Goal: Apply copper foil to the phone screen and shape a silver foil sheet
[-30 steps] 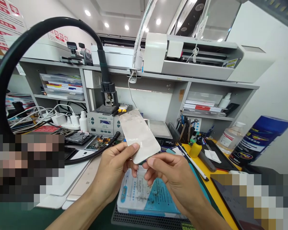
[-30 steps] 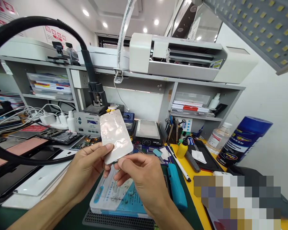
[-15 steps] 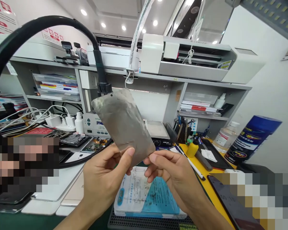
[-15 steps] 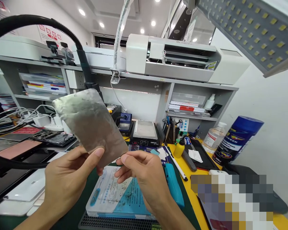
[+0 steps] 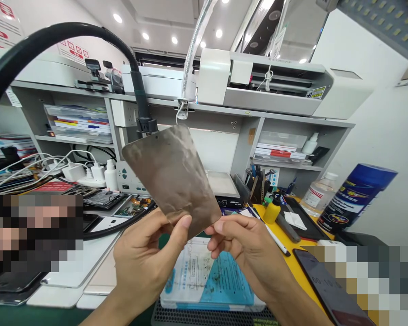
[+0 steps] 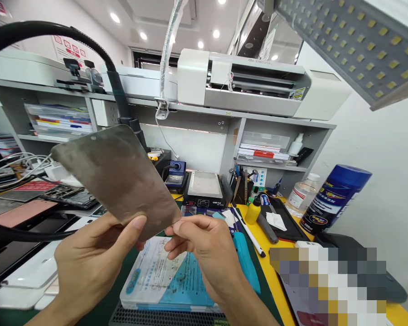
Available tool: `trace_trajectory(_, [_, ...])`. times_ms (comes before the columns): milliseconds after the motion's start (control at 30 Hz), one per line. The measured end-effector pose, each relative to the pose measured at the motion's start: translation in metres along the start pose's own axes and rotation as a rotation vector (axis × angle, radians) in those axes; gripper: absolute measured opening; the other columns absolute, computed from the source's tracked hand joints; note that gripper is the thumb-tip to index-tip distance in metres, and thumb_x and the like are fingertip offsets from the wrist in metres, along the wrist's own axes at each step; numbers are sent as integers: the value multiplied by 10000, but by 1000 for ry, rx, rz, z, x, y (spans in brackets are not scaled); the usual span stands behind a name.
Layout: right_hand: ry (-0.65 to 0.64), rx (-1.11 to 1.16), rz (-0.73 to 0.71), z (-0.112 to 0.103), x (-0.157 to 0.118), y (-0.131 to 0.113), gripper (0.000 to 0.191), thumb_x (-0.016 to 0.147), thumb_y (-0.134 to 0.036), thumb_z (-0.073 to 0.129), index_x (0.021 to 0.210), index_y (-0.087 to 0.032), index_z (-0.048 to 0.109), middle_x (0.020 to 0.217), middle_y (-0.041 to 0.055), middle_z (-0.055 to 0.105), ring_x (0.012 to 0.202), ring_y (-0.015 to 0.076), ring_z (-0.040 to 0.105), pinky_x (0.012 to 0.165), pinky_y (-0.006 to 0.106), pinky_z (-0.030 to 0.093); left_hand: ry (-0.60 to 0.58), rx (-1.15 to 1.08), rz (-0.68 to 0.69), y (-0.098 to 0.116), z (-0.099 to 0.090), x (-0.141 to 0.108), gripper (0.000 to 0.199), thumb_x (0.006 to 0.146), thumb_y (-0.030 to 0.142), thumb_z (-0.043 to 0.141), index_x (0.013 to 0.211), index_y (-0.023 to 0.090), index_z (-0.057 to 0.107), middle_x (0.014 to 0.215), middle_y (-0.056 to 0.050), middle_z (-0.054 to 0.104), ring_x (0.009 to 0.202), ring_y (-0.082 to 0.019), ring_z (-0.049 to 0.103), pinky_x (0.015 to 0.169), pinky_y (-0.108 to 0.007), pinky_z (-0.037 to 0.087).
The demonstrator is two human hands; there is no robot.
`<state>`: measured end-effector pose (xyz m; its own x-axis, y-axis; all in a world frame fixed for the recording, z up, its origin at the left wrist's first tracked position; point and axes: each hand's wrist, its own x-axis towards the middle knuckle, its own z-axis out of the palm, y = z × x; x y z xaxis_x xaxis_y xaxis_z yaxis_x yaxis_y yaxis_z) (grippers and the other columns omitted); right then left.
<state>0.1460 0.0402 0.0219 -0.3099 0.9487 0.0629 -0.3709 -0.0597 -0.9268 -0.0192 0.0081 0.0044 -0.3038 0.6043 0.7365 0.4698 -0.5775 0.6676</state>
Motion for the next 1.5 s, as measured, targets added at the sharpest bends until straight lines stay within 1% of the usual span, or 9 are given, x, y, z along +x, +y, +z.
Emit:
trace_trajectory(233, [-24,-62,-12,-1,-1,0,116,774,-234,789,707,-140,786,753,84,757,596,163,659,554,289,554,-150,-355,-402,-10,0,6,225,876,323,702,687,204,676,572,39,629,471,-111,566,504,-230,455])
trace_trajectory(367, [-13,-81,-23,-1,-1,0,121,766,-257,808,711,-151,792,744,74,757,588,157,656,558,288,554,-221,-507,-544,-17,0,7,225,881,363,707,753,178,700,640,12,639,478,-104,543,501,-241,456])
trace_trajectory(600, [8,-86,-34,0,-1,0,121,753,-254,817,712,-144,791,743,74,760,587,157,658,551,280,550,-255,-737,-754,-12,6,13,278,850,345,740,682,137,663,587,10,576,476,-89,501,424,-193,450])
trace_trajectory(833, [8,-88,-36,3,-1,0,137,770,-264,804,711,-142,783,750,72,758,590,152,661,557,269,547,-298,-858,-859,-10,8,13,239,865,320,727,738,135,646,619,19,556,497,-80,490,405,-169,448])
trace_trajectory(1000, [-29,-167,-91,6,-4,1,173,812,-324,780,807,-151,777,714,58,750,623,164,673,592,276,556,-302,-919,-764,-8,4,15,137,911,264,672,849,143,677,797,-24,614,613,-103,526,494,-203,484])
trace_trajectory(1067, [-54,-266,-166,9,-7,4,176,832,-335,765,892,-169,774,751,57,758,665,167,677,616,271,561,-317,-1012,-746,-8,4,15,18,893,166,657,891,164,675,857,-30,627,681,-124,558,602,-243,515])
trace_trajectory(1133, [-68,-401,-295,13,-11,10,146,839,-288,753,952,-196,762,873,57,761,713,164,677,630,263,563,-325,-1157,-773,-9,4,15,77,844,100,655,847,177,657,838,-25,628,761,-151,583,712,-277,516])
trace_trajectory(1333, [-85,-872,-1061,21,-19,37,236,801,-50,682,1013,-151,699,889,103,685,753,204,673,595,290,548,-457,-1572,-817,-16,7,12,249,811,207,703,642,169,524,598,18,478,699,-144,516,679,-240,430])
trace_trajectory(1500, [-130,-1040,-1237,15,-19,46,213,818,-29,663,996,-147,666,847,104,697,740,196,686,618,283,556,-505,-1579,-791,-13,9,12,488,599,287,868,553,192,392,477,52,343,618,-139,439,645,-243,394])
